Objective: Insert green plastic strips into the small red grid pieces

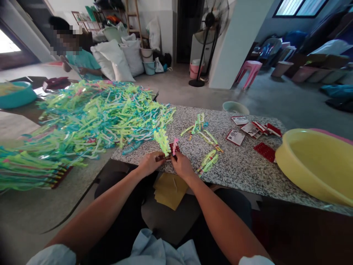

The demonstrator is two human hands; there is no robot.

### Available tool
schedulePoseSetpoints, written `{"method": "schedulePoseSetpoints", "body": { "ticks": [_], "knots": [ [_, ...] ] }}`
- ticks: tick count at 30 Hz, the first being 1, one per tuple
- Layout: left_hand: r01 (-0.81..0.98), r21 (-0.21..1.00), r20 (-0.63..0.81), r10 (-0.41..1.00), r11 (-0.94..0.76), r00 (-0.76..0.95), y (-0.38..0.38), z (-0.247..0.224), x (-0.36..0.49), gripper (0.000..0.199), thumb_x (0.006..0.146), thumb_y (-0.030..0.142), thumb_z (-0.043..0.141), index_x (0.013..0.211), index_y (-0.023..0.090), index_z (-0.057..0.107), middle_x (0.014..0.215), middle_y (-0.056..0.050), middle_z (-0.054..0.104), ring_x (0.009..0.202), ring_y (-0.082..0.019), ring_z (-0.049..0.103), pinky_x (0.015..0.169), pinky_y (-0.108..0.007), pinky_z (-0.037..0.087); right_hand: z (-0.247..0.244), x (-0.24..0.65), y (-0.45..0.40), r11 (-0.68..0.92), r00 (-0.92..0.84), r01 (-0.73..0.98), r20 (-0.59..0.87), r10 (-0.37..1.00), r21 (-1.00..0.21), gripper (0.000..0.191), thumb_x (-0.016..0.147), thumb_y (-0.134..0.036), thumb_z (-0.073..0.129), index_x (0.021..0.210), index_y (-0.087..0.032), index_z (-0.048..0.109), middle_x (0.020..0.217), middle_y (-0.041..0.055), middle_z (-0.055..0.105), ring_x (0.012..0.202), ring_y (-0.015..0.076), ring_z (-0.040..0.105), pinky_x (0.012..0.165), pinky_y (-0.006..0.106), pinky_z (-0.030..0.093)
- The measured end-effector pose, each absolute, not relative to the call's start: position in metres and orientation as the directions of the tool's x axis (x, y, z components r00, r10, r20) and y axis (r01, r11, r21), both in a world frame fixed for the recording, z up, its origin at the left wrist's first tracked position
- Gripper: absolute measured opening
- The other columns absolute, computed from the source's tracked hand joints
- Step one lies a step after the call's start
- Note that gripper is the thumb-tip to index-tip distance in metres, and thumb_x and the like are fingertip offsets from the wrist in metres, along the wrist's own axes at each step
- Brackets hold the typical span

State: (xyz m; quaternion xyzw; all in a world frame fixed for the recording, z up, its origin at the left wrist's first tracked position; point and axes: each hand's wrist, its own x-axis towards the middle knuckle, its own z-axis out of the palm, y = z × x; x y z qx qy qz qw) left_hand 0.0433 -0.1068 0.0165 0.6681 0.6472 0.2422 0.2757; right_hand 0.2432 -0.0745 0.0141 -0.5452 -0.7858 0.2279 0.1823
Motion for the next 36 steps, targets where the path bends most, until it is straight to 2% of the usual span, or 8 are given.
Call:
{"method": "schedulePoseSetpoints", "body": {
  "ticks": [4, 9, 13, 19, 23, 29, 34, 36],
  "knots": [
    [0.762, 0.645, 0.039, 0.998, -0.058, 0.043, -0.108, 0.016, 0.049, 0.029, 0.090, 0.038, 0.072, 0.116, 0.025, 0.076, 0.111, -0.006, 0.076, 0.099, -0.023, 0.070, 0.088, -0.031, 0.051, 0.017, 0.239, -0.076, 0.376, -0.404, 0.796, 0.045, 0.913, -0.475, 0.023, 0.103, -0.023, 0.049, 0.113, -0.012, 0.067, 0.107, 0.0152, 0.075, 0.098, 0.0229, 0.069, 0.084, 0.028, 0.044],
    [0.794, 0.607, 0.051, 0.999, -0.042, 0.014, -0.109, 0.016, 0.055, 0.026, 0.092, 0.042, 0.071, 0.111, 0.024, 0.075, 0.109, -0.006, 0.075, 0.096, -0.023, 0.070, 0.084, -0.030, 0.049, 0.025, 0.235, -0.077, 0.403, -0.448, 0.828, -0.029, 0.894, -0.389, 0.027, 0.106, -0.024, 0.046, 0.120, -0.010, 0.064, 0.115, 0.0167, 0.072, 0.107, 0.0249, 0.069, 0.090, 0.030, 0.046],
    [0.821, 0.569, 0.056, 0.998, -0.050, 0.022, -0.109, 0.015, 0.058, 0.028, 0.095, 0.047, 0.066, 0.112, 0.026, 0.074, 0.110, -0.006, 0.073, 0.099, -0.023, 0.069, 0.082, -0.029, 0.048, 0.031, 0.233, -0.077, 0.395, -0.448, 0.844, -0.073, 0.891, -0.362, 0.027, 0.106, -0.026, 0.045, 0.119, -0.011, 0.063, 0.116, 0.0181, 0.072, 0.107, 0.0268, 0.070, 0.088, 0.032, 0.048],
    [0.845, 0.531, 0.051, 0.998, -0.053, 0.031, -0.107, 0.016, 0.062, 0.027, 0.097, 0.044, 0.062, 0.113, 0.027, 0.074, 0.113, -0.007, 0.072, 0.099, -0.024, 0.069, 0.080, -0.030, 0.048, 0.037, 0.230, -0.075, 0.398, -0.454, 0.851, -0.098, 0.886, -0.344, 0.029, 0.105, -0.023, 0.041, 0.116, -0.011, 0.065, 0.112, 0.0178, 0.075, 0.104, 0.0275, 0.072, 0.085, 0.032, 0.050],
    [0.848, 0.530, 0.032, 0.999, -0.004, -0.016, -0.105, 0.015, 0.065, 0.032, 0.095, 0.044, 0.064, 0.119, 0.024, 0.070, 0.121, -0.011, 0.071, 0.105, -0.028, 0.069, 0.086, -0.035, 0.049, 0.038, 0.226, -0.074, 0.401, -0.452, 0.850, -0.084, 0.888, -0.342, 0.031, 0.105, -0.023, 0.041, 0.118, -0.010, 0.065, 0.110, 0.0183, 0.075, 0.101, 0.0275, 0.073, 0.084, 0.032, 0.051],
    [0.864, 0.504, 0.082, 0.995, 0.012, -0.062, -0.101, 0.004, 0.061, 0.053, 0.092, 0.046, 0.066, 0.135, 0.017, 0.057, 0.128, -0.019, 0.069, 0.117, -0.037, 0.066, 0.095, -0.044, 0.051, 0.041, 0.231, -0.077, 0.366, -0.436, 0.843, -0.102, 0.894, -0.394, 0.034, 0.106, -0.029, 0.041, 0.120, -0.012, 0.068, 0.115, 0.0181, 0.075, 0.104, 0.0273, 0.073, 0.084, 0.032, 0.050],
    [0.880, 0.473, -0.050, 0.999, 0.040, -0.018, -0.096, 0.008, 0.050, 0.037, 0.091, 0.043, 0.064, 0.120, 0.020, 0.070, 0.121, -0.015, 0.074, 0.116, -0.035, 0.069, 0.093, -0.040, 0.054, 0.044, 0.241, -0.079, 0.400, -0.542, 0.733, -0.118, 0.832, -0.550, 0.026, 0.101, -0.029, 0.054, 0.113, -0.019, 0.074, 0.114, 0.0096, 0.077, 0.105, 0.0228, 0.070, 0.085, 0.028, 0.047],
    [0.876, 0.480, -0.079, 0.997, 0.043, -0.005, -0.094, 0.009, 0.045, 0.033, 0.090, 0.040, 0.063, 0.114, 0.020, 0.072, 0.115, -0.014, 0.076, 0.111, -0.033, 0.071, 0.089, -0.038, 0.055, 0.047, 0.249, -0.073, 0.422, -0.582, 0.682, -0.093, 0.808, -0.598, 0.023, 0.099, -0.028, 0.055, 0.105, -0.021, 0.077, 0.107, 0.0058, 0.078, 0.098, 0.0203, 0.070, 0.081, 0.026, 0.045]
  ]
}}
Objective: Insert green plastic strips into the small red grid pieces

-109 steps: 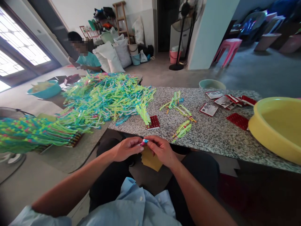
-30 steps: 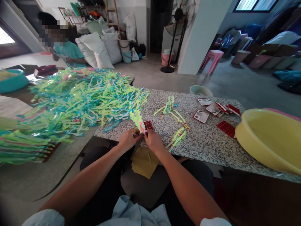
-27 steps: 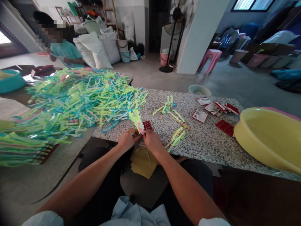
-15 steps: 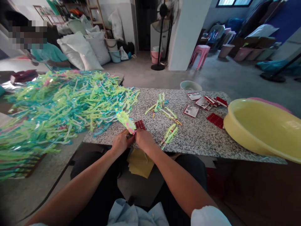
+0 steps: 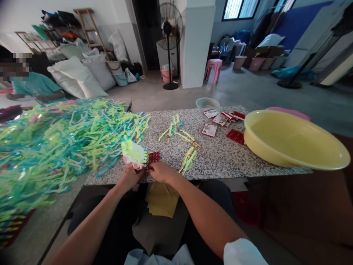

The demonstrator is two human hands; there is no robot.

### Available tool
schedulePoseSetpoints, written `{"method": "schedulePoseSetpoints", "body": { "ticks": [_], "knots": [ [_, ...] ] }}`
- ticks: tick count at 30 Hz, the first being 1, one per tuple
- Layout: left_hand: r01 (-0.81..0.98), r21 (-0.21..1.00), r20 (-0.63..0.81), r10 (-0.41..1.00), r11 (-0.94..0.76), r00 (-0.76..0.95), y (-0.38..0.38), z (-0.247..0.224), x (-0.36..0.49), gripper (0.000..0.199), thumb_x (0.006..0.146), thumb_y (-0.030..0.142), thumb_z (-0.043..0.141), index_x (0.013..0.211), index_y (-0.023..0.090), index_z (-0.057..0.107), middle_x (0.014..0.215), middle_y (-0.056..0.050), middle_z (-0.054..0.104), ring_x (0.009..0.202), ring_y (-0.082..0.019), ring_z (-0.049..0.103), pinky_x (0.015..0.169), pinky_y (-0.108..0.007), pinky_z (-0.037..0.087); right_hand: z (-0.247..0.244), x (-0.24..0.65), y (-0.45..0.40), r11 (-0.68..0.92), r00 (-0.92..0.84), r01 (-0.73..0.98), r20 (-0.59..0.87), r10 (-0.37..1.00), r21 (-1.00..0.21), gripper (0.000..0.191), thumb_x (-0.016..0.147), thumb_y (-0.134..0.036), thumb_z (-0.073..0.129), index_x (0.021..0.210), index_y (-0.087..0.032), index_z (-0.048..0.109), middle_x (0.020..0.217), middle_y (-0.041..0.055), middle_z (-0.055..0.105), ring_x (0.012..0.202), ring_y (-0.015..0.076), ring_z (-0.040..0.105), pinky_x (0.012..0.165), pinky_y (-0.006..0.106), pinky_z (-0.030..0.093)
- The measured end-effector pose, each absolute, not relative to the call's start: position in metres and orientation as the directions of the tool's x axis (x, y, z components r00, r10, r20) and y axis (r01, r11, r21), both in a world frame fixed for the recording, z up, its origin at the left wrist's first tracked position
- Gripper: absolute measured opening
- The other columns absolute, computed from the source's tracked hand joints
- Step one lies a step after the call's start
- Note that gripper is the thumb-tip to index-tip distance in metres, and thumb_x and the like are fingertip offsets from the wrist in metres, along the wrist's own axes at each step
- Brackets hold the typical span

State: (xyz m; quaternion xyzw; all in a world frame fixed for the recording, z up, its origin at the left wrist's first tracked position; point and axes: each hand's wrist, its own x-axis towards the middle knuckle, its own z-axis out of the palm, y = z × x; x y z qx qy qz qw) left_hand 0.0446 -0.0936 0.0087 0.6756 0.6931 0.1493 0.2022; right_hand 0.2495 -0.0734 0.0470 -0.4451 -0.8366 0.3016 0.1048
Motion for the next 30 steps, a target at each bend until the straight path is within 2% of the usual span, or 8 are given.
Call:
{"method": "schedulePoseSetpoints", "body": {
  "ticks": [4, 7, 10, 13, 16, 21, 27, 30],
  "knots": [
    [0.868, 0.496, -0.058, 0.998, 0.015, 0.016, -0.091, 0.006, 0.036, 0.025, 0.091, 0.030, 0.058, 0.108, 0.018, 0.071, 0.101, -0.012, 0.077, 0.097, -0.028, 0.072, 0.082, -0.034, 0.053, 0.059, 0.295, -0.044, 0.312, -0.355, 0.776, 0.028, 0.934, -0.548, 0.031, 0.101, -0.027, 0.048, 0.099, -0.021, 0.078, 0.097, 0.0057, 0.078, 0.086, 0.0192, 0.066, 0.076, 0.027, 0.042],
    [0.868, 0.497, -0.064, 0.998, 0.021, 0.012, -0.093, 0.005, 0.035, 0.020, 0.090, 0.028, 0.059, 0.103, 0.018, 0.070, 0.093, -0.010, 0.075, 0.089, -0.026, 0.071, 0.079, -0.033, 0.051, 0.063, 0.354, -0.016, 0.035, 0.024, 0.890, 0.125, 0.992, -0.454, 0.032, 0.101, -0.026, 0.046, 0.108, -0.020, 0.078, 0.104, 0.0084, 0.078, 0.089, 0.0200, 0.067, 0.076, 0.027, 0.041],
    [0.876, 0.482, -0.057, 0.998, 0.009, 0.021, -0.098, 0.011, 0.040, 0.027, 0.087, 0.041, 0.068, 0.101, 0.018, 0.068, 0.094, -0.011, 0.074, 0.095, -0.029, 0.071, 0.084, -0.035, 0.051, 0.057, 0.404, 0.001, -0.193, 0.231, 0.915, 0.069, 0.970, -0.354, 0.030, 0.098, -0.029, 0.054, 0.109, -0.017, 0.079, 0.105, 0.0119, 0.078, 0.091, 0.0221, 0.068, 0.075, 0.028, 0.040],
    [0.871, 0.491, -0.031, 0.999, -0.014, 0.033, -0.102, 0.019, 0.048, 0.048, 0.082, 0.060, 0.074, 0.105, 0.018, 0.069, 0.103, -0.014, 0.074, 0.111, -0.034, 0.068, 0.092, -0.036, 0.051, 0.044, 0.421, 0.007, -0.234, 0.233, 0.920, -0.039, 0.972, -0.315, 0.030, 0.097, -0.035, 0.058, 0.105, -0.016, 0.080, 0.105, 0.0133, 0.078, 0.095, 0.0237, 0.069, 0.075, 0.029, 0.041],
    [0.895, 0.446, -0.048, 0.999, 0.005, 0.018, -0.103, 0.024, 0.056, 0.056, 0.084, 0.067, 0.070, 0.112, 0.019, 0.069, 0.113, -0.016, 0.074, 0.118, -0.035, 0.067, 0.096, -0.037, 0.050, 0.035, 0.415, 0.011, -0.250, 0.246, 0.921, -0.054, 0.968, -0.300, 0.034, 0.100, -0.038, 0.055, 0.112, -0.016, 0.078, 0.109, 0.0146, 0.078, 0.099, 0.0249, 0.069, 0.079, 0.030, 0.043],
    [0.936, 0.348, -0.096, 0.995, 0.054, -0.022, -0.101, 0.024, 0.061, 0.039, 0.094, 0.055, 0.061, 0.094, 0.017, 0.073, 0.099, -0.013, 0.076, 0.102, -0.029, 0.072, 0.086, -0.032, 0.051, 0.031, 0.410, 0.018, -0.264, 0.234, 0.933, -0.146, 0.961, -0.243, 0.037, 0.101, -0.036, 0.050, 0.106, -0.015, 0.080, 0.113, 0.0165, 0.076, 0.105, 0.0258, 0.070, 0.087, 0.030, 0.046],
    [0.920, 0.389, -0.007, 0.999, 0.051, -0.052, -0.100, 0.018, 0.056, 0.029, 0.092, 0.040, 0.065, 0.107, 0.016, 0.069, 0.099, -0.009, 0.076, 0.097, -0.024, 0.071, 0.081, -0.029, 0.049, 0.029, 0.412, 0.017, -0.316, 0.261, 0.920, -0.235, 0.936, -0.234, 0.039, 0.096, -0.045, 0.059, 0.110, -0.015, 0.079, 0.114, 0.0176, 0.077, 0.108, 0.0286, 0.071, 0.086, 0.031, 0.048],
    [0.912, 0.408, -0.006, 0.999, 0.038, -0.039, -0.100, 0.016, 0.053, 0.024, 0.092, 0.037, 0.064, 0.103, 0.017, 0.069, 0.096, -0.007, 0.075, 0.093, -0.022, 0.071, 0.079, -0.028, 0.048, 0.031, 0.410, 0.012, -0.287, 0.228, 0.934, -0.261, 0.938, -0.213, 0.046, 0.096, -0.053, 0.057, 0.107, -0.014, 0.080, 0.112, 0.0190, 0.077, 0.107, 0.0297, 0.071, 0.084, 0.031, 0.050]
  ]
}}
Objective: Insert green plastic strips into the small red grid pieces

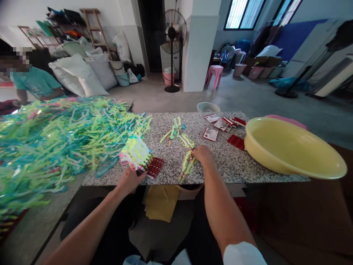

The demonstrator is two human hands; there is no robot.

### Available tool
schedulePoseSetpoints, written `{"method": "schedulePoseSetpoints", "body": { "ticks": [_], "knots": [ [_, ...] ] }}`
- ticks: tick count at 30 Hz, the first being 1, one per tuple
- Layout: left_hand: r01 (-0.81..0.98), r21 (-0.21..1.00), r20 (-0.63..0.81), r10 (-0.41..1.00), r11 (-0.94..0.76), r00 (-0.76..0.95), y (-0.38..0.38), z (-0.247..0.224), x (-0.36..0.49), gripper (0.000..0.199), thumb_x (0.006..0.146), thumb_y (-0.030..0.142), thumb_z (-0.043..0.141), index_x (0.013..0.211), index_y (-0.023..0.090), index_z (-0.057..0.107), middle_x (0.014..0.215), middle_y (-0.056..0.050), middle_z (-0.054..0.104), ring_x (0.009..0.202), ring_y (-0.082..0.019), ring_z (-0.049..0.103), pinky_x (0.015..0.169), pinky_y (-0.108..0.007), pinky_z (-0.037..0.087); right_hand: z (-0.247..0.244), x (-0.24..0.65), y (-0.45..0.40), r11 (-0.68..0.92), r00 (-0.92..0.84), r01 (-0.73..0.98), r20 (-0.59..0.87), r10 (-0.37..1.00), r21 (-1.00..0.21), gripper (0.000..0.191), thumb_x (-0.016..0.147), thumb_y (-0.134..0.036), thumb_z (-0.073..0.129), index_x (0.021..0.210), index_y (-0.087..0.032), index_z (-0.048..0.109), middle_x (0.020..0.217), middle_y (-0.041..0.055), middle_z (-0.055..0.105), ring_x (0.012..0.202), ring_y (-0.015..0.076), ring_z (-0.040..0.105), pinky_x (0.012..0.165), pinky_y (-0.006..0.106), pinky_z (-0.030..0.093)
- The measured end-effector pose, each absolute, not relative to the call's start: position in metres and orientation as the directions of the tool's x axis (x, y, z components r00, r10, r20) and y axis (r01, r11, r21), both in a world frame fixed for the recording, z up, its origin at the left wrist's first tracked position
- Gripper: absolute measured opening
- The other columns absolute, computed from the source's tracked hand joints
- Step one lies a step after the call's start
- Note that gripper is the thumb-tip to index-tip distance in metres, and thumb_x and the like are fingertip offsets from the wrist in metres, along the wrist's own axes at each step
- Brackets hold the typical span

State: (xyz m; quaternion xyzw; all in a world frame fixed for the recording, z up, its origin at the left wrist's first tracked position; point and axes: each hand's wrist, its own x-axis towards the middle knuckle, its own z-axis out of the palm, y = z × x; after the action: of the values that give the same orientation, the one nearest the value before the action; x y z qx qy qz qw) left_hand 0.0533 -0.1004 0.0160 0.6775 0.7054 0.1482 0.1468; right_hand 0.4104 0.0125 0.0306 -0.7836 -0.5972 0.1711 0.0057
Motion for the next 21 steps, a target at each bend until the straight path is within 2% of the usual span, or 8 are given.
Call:
{"method": "schedulePoseSetpoints", "body": {
  "ticks": [3, 6, 11, 13, 16, 19, 21],
  "knots": [
    [0.913, 0.407, -0.034, 0.999, 0.007, 0.007, -0.101, 0.019, 0.050, 0.020, 0.091, 0.035, 0.063, 0.097, 0.018, 0.070, 0.094, -0.006, 0.075, 0.091, -0.022, 0.070, 0.078, -0.029, 0.048, 0.032, 0.410, 0.008, -0.257, 0.197, 0.946, -0.279, 0.940, -0.198, 0.046, 0.095, -0.053, 0.058, 0.106, -0.014, 0.080, 0.110, 0.0187, 0.077, 0.105, 0.0294, 0.071, 0.081, 0.031, 0.050],
    [0.908, 0.420, -0.050, 0.999, 0.012, 0.010, -0.102, 0.024, 0.043, 0.021, 0.089, 0.034, 0.065, 0.100, 0.017, 0.071, 0.095, -0.007, 0.075, 0.090, -0.022, 0.069, 0.079, -0.029, 0.048, 0.034, 0.411, 0.005, -0.253, 0.190, 0.948, -0.292, 0.937, -0.194, 0.044, 0.095, -0.051, 0.058, 0.105, -0.014, 0.080, 0.110, 0.0193, 0.077, 0.101, 0.0292, 0.072, 0.078, 0.031, 0.049],
    [0.888, 0.459, -0.097, 0.995, 0.035, 0.011, -0.102, 0.024, 0.030, 0.024, 0.089, 0.037, 0.067, 0.100, 0.017, 0.073, 0.097, -0.007, 0.075, 0.091, -0.023, 0.070, 0.081, -0.028, 0.048, 0.038, 0.413, 0.003, -0.273, 0.214, 0.932, -0.246, 0.945, -0.239, 0.030, 0.092, -0.036, 0.059, 0.097, -0.014, 0.079, 0.106, 0.0189, 0.078, 0.099, 0.0290, 0.073, 0.078, 0.031, 0.049],
    [0.882, 0.468, -0.095, 0.995, 0.051, -0.007, -0.102, 0.020, 0.026, 0.026, 0.088, 0.039, 0.068, 0.101, 0.016, 0.072, 0.098, -0.007, 0.075, 0.092, -0.023, 0.070, 0.083, -0.029, 0.049, 0.042, 0.411, 0.002, -0.300, 0.266, 0.896, -0.146, 0.953, -0.328, 0.026, 0.091, -0.032, 0.059, 0.099, -0.014, 0.077, 0.105, 0.0173, 0.078, 0.101, 0.0282, 0.073, 0.080, 0.031, 0.050],
    [0.876, 0.480, -0.097, 0.995, 0.055, -0.009, -0.101, 0.015, 0.023, 0.027, 0.088, 0.040, 0.068, 0.102, 0.017, 0.073, 0.099, -0.008, 0.076, 0.094, -0.023, 0.070, 0.086, -0.030, 0.050, 0.053, 0.396, -0.004, -0.270, 0.324, 0.769, -0.011, 0.946, -0.579, 0.027, 0.090, -0.031, 0.060, 0.107, -0.014, 0.070, 0.098, 0.0124, 0.078, 0.089, 0.0234, 0.074, 0.076, 0.028, 0.052],
    [0.875, 0.482, -0.087, 0.996, 0.041, 0.001, -0.102, 0.014, 0.023, 0.032, 0.088, 0.042, 0.068, 0.108, 0.018, 0.073, 0.107, -0.010, 0.077, 0.104, -0.025, 0.070, 0.092, -0.031, 0.051, 0.059, 0.362, -0.018, -0.176, 0.225, 0.553, -0.058, 0.973, -0.814, 0.023, 0.089, -0.032, 0.059, 0.104, -0.016, 0.065, 0.080, 0.0049, 0.074, 0.065, 0.0174, 0.070, 0.064, 0.025, 0.052],
    [0.876, 0.482, -0.066, 0.997, 0.008, 0.027, -0.102, 0.016, 0.024, 0.036, 0.089, 0.042, 0.068, 0.115, 0.018, 0.073, 0.116, -0.011, 0.076, 0.111, -0.026, 0.069, 0.096, -0.032, 0.051, 0.056, 0.332, -0.029, -0.133, 0.078, 0.434, -0.110, 0.991, -0.891, 0.015, 0.089, -0.031, 0.058, 0.093, -0.018, 0.063, 0.071, 0.0021, 0.070, 0.058, 0.0159, 0.066, 0.058, 0.024, 0.051]
  ]
}}
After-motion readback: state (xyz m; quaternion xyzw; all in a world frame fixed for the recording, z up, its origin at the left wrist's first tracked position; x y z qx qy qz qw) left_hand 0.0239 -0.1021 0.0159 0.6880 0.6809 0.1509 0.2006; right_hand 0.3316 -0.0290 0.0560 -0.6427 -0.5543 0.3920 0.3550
